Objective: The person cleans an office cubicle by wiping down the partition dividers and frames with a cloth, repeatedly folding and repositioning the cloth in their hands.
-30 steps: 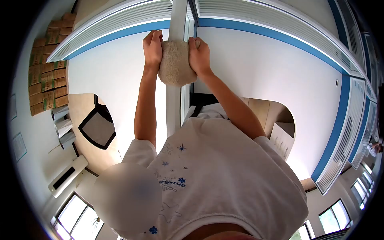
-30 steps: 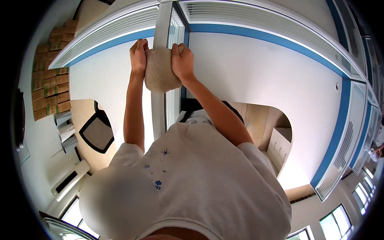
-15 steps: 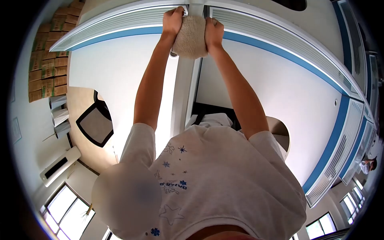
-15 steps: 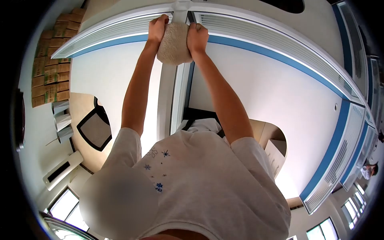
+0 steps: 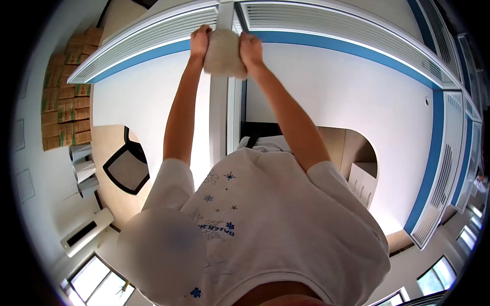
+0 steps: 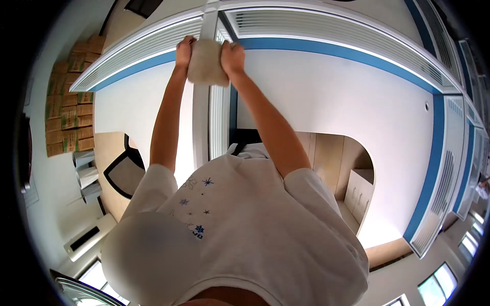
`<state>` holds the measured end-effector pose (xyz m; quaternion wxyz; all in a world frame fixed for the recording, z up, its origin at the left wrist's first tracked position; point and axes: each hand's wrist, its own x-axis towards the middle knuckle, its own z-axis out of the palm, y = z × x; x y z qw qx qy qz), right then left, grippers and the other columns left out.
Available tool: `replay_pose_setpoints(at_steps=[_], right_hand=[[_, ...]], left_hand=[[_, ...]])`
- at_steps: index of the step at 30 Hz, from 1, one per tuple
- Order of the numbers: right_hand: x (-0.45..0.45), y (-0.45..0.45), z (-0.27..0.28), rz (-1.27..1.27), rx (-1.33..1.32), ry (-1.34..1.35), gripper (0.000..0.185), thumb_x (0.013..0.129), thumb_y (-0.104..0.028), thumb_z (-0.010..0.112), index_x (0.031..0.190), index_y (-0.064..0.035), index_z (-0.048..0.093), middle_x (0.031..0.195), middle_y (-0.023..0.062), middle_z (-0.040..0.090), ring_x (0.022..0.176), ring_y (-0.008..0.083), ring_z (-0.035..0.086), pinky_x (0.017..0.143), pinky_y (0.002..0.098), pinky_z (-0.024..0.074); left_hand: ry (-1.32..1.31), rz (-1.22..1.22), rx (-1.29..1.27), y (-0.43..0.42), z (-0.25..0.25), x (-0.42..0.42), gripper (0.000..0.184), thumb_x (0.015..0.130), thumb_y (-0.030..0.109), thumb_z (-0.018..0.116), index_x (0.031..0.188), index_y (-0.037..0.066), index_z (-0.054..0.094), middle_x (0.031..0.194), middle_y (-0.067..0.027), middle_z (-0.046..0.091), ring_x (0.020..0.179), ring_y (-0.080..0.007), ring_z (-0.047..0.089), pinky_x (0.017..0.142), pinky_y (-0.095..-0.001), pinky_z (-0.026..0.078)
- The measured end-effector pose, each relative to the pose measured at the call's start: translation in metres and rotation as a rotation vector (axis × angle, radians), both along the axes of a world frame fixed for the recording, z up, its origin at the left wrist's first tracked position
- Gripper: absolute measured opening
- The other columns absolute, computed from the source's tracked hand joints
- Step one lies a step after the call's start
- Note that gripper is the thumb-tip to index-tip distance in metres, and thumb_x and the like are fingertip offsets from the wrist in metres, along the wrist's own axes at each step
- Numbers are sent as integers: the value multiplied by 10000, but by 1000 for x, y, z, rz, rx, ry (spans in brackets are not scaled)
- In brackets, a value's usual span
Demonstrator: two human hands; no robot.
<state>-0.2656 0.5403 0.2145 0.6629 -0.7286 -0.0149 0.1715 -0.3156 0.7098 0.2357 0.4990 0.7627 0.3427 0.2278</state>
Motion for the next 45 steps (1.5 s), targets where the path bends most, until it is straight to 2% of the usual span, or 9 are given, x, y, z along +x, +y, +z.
replay_pose_setpoints(at_steps=[2,5,21,22,28,35,37,41,45], right_hand=[[-24,-9,-13,7,115,23,456,936,-361,546,805,70,622,817,295,658,837,454,651,788,501,474],[-56,-35,-2,144,185,163,355,993,-322,525,815,-21,589,713,37,534,709,137,476,723,340,446],[26,18,-1,99,152,-50,356,960,-269,524,855,59,615,730,193,598,700,239,543,709,400,459],[35,24,-2,95,172,-45,360,955,-272,525,858,62,616,734,197,605,703,236,547,712,400,461],[77,47,-15,72,80,-101,354,924,-263,526,897,62,662,799,223,671,765,314,622,751,414,491],[58,28,31,-93,-153,-148,406,905,-336,540,979,35,687,991,291,693,1016,502,626,901,516,493],[48,18,14,-22,-117,-154,437,920,-366,521,1013,27,686,1027,308,681,1030,512,615,926,529,476],[10,1,1,-50,43,-137,369,919,-310,521,918,34,654,922,301,671,963,501,633,850,509,486],[-28,-22,7,41,144,15,334,948,-286,538,936,31,642,806,147,620,799,272,563,763,385,462]], left_hand=[[-32,29,-230,-21,6,-27,360,921,323,550,887,-3,699,812,-46,637,738,-150,538,709,-309,447],[-34,46,-242,-43,13,-60,325,926,296,552,849,2,667,777,-25,600,708,-142,504,688,-301,427],[-26,34,-96,-14,28,15,358,865,284,516,731,-46,549,633,-92,517,650,-156,438,646,-328,406],[-41,26,-109,-10,28,24,338,876,281,553,687,4,511,658,-13,469,651,-126,380,621,-297,347],[71,140,43,26,8,67,388,822,361,561,779,-13,655,675,-173,613,663,-269,521,709,-394,450],[206,201,107,33,5,70,486,826,451,551,1028,53,742,1083,-269,691,1064,-434,640,940,-483,460],[161,189,204,35,-8,63,456,846,401,532,899,-3,739,887,-219,710,851,-370,640,824,-440,475],[10,30,97,26,-24,21,461,861,401,550,863,-33,708,878,-204,702,781,-339,612,796,-422,473],[12,104,-236,-22,10,-27,366,904,299,539,789,-28,656,759,-87,627,718,-188,523,716,-351,439]])
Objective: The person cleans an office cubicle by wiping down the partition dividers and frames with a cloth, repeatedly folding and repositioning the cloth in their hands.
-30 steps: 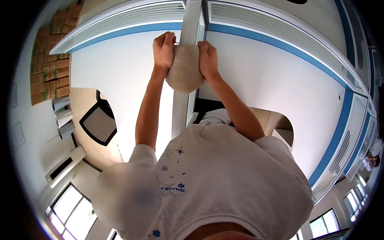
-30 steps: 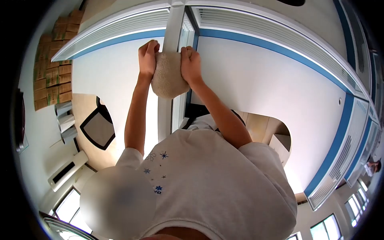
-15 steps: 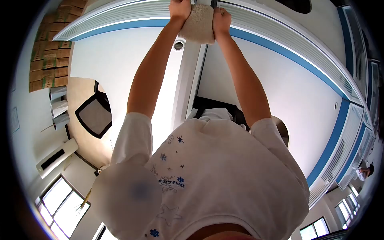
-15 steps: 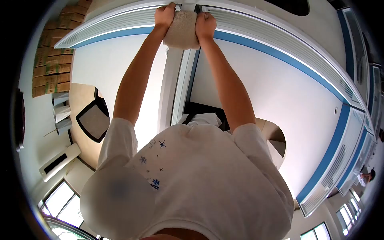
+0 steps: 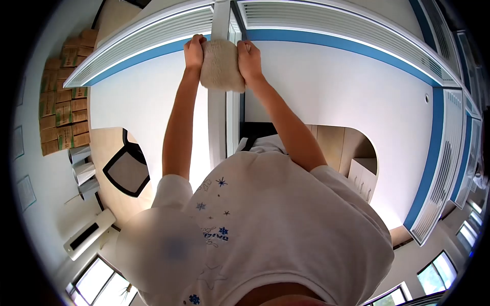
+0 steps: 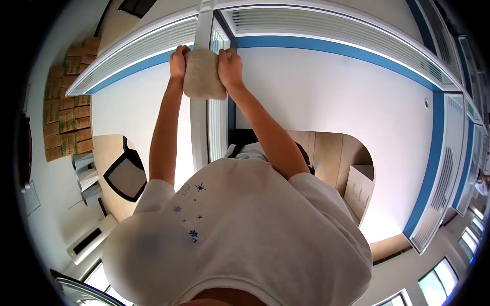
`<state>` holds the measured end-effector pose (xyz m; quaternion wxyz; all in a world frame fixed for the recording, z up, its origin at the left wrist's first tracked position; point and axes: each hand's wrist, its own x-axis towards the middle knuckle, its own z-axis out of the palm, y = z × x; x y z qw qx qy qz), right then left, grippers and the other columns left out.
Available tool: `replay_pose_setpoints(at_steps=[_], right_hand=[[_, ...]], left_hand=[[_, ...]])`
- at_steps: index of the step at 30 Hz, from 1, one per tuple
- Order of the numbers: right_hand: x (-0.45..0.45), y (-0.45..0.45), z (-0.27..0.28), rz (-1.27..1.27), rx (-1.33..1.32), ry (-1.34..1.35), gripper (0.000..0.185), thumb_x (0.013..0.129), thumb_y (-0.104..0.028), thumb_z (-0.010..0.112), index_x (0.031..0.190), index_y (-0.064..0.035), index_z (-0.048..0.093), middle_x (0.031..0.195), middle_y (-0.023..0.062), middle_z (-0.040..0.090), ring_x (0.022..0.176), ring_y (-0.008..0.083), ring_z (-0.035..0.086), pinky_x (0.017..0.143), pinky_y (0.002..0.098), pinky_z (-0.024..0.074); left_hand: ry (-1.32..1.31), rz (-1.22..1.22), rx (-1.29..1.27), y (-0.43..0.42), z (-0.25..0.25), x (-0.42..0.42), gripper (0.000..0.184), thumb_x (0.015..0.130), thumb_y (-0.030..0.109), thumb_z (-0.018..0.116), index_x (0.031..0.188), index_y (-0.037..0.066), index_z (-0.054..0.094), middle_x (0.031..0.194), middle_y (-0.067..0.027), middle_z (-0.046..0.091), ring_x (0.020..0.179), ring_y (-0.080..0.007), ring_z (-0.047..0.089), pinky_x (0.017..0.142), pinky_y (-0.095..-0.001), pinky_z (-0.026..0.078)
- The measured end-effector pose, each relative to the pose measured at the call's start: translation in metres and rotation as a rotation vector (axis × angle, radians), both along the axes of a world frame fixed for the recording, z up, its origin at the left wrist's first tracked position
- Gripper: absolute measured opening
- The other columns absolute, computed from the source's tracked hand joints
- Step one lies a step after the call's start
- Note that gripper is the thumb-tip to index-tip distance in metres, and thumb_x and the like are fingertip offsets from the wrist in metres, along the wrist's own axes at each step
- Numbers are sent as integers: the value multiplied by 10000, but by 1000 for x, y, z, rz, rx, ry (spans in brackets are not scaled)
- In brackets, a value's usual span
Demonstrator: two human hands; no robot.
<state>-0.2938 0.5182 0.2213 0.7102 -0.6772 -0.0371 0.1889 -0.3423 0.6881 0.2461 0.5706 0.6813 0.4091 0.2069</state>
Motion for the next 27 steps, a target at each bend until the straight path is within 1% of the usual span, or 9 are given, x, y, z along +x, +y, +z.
replay_pose_setpoints(at_steps=[1,10,15,18,22,23,24,26,27], right_hand=[[-6,-4,1,46,22,32,321,962,-279,544,954,27,642,778,86,593,761,181,522,743,340,451],[15,12,17,140,-49,6,290,966,-227,513,905,24,645,790,80,600,769,169,529,744,317,447],[29,24,10,127,-10,-49,294,985,-206,460,864,4,627,788,71,597,770,159,524,740,317,447],[47,38,-5,61,37,-143,291,958,-190,482,870,37,641,779,182,651,740,269,613,731,371,483],[69,53,-9,2,36,-181,326,951,-225,487,839,45,631,761,182,645,724,265,603,729,375,481],[77,55,-8,34,-51,-177,358,940,-263,487,857,42,655,832,223,684,795,348,654,770,422,499],[84,58,-6,30,-110,-179,367,935,-277,485,875,38,664,867,237,689,837,382,656,789,440,500],[90,60,4,14,-227,-184,390,925,-305,481,909,29,682,938,266,699,919,451,660,826,478,503],[89,56,7,-4,-238,-180,399,923,-317,480,926,24,687,960,274,695,948,470,645,840,495,497]], left_hand=[[-26,14,19,-5,-3,-8,359,907,294,539,778,-23,651,754,-78,617,720,-177,515,713,-340,432],[-102,35,-45,-12,6,-8,321,900,248,536,660,36,523,652,4,446,627,-118,370,598,-298,322],[-63,5,-26,-5,11,10,346,887,252,547,658,-7,538,632,-21,501,638,-124,412,620,-304,351],[-32,1,44,5,14,29,331,867,272,571,679,0,556,658,-25,526,642,-130,416,610,-306,350],[-49,9,74,26,0,57,344,867,284,559,694,-13,592,665,-54,553,653,-158,460,644,-313,393],[-15,30,82,29,3,63,344,865,288,553,715,-12,628,682,-86,610,669,-205,530,682,-347,428],[51,-23,247,38,-3,69,361,863,302,540,753,-20,659,749,-144,677,737,-281,611,743,-390,460],[106,20,260,43,-1,77,393,849,344,545,824,-18,696,838,-188,712,832,-348,651,802,-416,475],[96,60,238,40,1,76,403,843,354,551,842,-20,701,846,-193,712,835,-344,651,806,-415,476]])
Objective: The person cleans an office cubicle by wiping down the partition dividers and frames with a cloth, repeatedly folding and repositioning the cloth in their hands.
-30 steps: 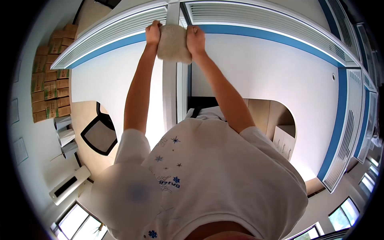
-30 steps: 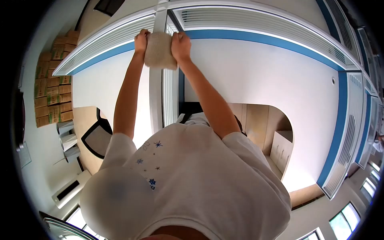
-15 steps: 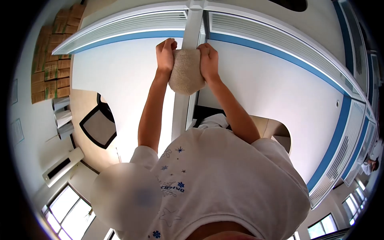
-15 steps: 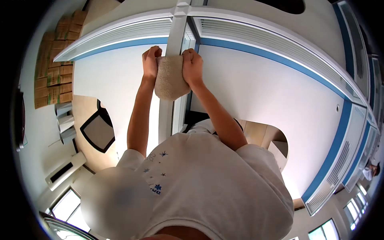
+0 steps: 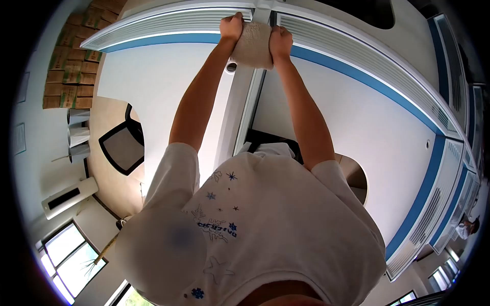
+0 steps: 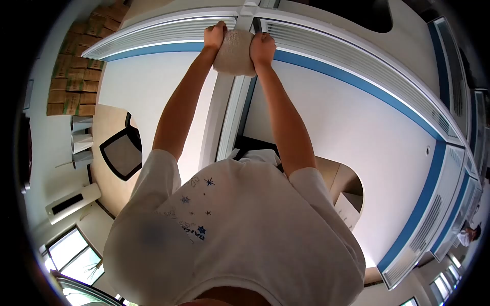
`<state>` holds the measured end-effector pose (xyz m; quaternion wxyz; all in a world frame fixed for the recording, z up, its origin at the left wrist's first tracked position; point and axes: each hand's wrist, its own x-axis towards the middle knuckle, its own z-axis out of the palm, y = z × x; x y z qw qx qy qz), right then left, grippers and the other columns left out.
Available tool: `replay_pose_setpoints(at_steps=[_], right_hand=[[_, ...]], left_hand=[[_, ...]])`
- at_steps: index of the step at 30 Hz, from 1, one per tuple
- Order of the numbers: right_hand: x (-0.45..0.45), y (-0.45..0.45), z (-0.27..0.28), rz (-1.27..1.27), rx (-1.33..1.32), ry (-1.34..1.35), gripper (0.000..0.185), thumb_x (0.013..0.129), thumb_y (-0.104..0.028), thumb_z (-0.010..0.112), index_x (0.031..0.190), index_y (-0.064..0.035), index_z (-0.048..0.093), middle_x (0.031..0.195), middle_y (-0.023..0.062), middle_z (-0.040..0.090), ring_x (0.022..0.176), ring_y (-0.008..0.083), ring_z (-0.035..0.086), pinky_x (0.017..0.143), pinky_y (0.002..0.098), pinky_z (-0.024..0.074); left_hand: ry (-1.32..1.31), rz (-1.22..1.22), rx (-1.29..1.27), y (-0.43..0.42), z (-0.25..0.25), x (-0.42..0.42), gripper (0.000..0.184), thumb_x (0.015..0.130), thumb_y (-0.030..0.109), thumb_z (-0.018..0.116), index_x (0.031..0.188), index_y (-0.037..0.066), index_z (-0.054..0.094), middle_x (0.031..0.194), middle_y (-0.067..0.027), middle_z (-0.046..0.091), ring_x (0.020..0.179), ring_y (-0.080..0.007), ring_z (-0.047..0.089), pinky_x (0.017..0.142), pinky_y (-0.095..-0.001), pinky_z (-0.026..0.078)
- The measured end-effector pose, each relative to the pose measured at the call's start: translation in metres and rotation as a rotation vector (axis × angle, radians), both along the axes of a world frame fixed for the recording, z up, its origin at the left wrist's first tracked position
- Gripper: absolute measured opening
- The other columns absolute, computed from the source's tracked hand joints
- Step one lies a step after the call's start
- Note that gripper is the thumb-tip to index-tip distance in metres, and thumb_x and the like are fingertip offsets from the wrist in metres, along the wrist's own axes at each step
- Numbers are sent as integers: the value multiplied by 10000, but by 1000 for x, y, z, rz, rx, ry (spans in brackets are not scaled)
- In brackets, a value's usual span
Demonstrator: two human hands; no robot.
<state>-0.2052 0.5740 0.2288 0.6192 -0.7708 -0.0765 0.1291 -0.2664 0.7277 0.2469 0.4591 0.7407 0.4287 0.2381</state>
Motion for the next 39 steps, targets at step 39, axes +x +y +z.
replay_pose_setpoints(at_steps=[39], right_hand=[[-97,-70,53,472,-445,-80,818,912,-698,388,970,41,733,960,257,718,976,400,688,904,467,512]], left_hand=[[367,-712,916,-76,40,-129,282,916,133,554,1183,88,629,963,-193,708,883,-374,703,732,-441,597]])
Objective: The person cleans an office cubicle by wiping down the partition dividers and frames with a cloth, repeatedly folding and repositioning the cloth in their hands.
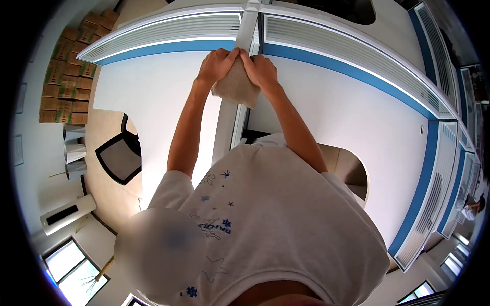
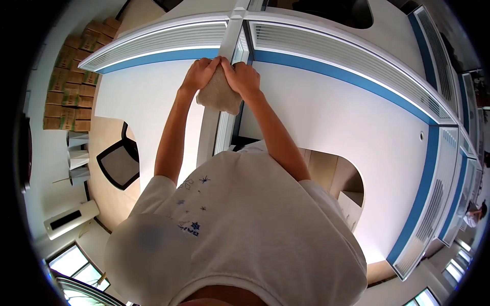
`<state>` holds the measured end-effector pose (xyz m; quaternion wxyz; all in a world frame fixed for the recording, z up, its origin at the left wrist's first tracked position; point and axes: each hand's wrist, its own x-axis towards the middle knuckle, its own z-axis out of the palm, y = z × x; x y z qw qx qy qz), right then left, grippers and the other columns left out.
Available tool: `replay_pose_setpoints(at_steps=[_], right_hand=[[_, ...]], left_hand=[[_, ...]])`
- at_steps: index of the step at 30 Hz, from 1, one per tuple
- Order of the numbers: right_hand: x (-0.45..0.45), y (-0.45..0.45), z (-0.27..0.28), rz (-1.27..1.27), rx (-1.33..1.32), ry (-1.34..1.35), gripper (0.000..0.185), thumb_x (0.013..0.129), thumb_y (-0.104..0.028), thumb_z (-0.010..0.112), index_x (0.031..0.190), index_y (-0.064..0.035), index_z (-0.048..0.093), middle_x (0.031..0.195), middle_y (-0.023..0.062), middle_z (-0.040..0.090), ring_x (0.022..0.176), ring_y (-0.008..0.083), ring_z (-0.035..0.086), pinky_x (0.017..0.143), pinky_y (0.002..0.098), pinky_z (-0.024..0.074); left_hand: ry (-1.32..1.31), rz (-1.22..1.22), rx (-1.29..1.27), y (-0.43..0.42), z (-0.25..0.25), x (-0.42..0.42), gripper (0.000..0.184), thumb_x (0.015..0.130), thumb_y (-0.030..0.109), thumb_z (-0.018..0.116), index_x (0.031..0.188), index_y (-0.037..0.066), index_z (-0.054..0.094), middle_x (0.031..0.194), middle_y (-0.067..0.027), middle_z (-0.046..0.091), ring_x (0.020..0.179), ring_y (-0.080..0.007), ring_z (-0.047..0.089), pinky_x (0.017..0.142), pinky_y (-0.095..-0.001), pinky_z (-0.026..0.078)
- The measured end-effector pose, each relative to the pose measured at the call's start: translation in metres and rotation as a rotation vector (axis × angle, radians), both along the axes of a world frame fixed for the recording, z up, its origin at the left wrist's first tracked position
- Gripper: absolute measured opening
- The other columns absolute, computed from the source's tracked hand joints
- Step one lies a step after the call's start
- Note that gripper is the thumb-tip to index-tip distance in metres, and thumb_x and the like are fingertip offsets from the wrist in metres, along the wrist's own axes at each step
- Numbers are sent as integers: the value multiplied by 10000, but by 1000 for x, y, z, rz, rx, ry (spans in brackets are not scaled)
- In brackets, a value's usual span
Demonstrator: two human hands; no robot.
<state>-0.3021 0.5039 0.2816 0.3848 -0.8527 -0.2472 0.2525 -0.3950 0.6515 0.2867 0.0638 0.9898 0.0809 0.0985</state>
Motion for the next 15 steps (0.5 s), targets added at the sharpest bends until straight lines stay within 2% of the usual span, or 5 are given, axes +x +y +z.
replay_pose_setpoints(at_steps=[2,3,9,12,15], right_hand=[[-1,0,4,-16,-21,-13,828,906,-704,381,928,37,751,960,261,718,980,400,687,909,465,509],[-2,0,4,-25,-30,-19,834,903,-706,377,907,35,761,960,262,718,982,400,686,911,464,507],[-2,-2,0,-25,-12,51,869,871,-742,389,869,48,753,909,264,716,964,402,689,882,464,516],[1,1,-11,-17,3,27,896,857,-774,393,823,48,750,871,253,716,917,397,694,843,455,525],[6,-5,-18,62,94,126,935,838,-815,389,788,47,748,829,240,712,860,383,699,806,446,527]], left_hand=[[82,61,-61,-5,10,-1,272,920,139,556,1176,88,633,947,-192,707,861,-373,706,727,-443,597],[42,23,50,0,4,-1,272,917,139,572,1177,86,632,921,-185,712,841,-365,712,707,-429,599],[135,444,-302,-13,20,3,257,969,253,495,1173,180,633,920,-173,713,846,-391,699,755,-455,571],[71,238,-37,-10,10,-3,342,974,353,443,1090,147,690,958,-197,717,895,-406,686,822,-463,542],[24,254,-122,-3,-1,-1,481,938,430,453,972,38,728,1005,-224,715,940,-412,675,867,-452,522]])
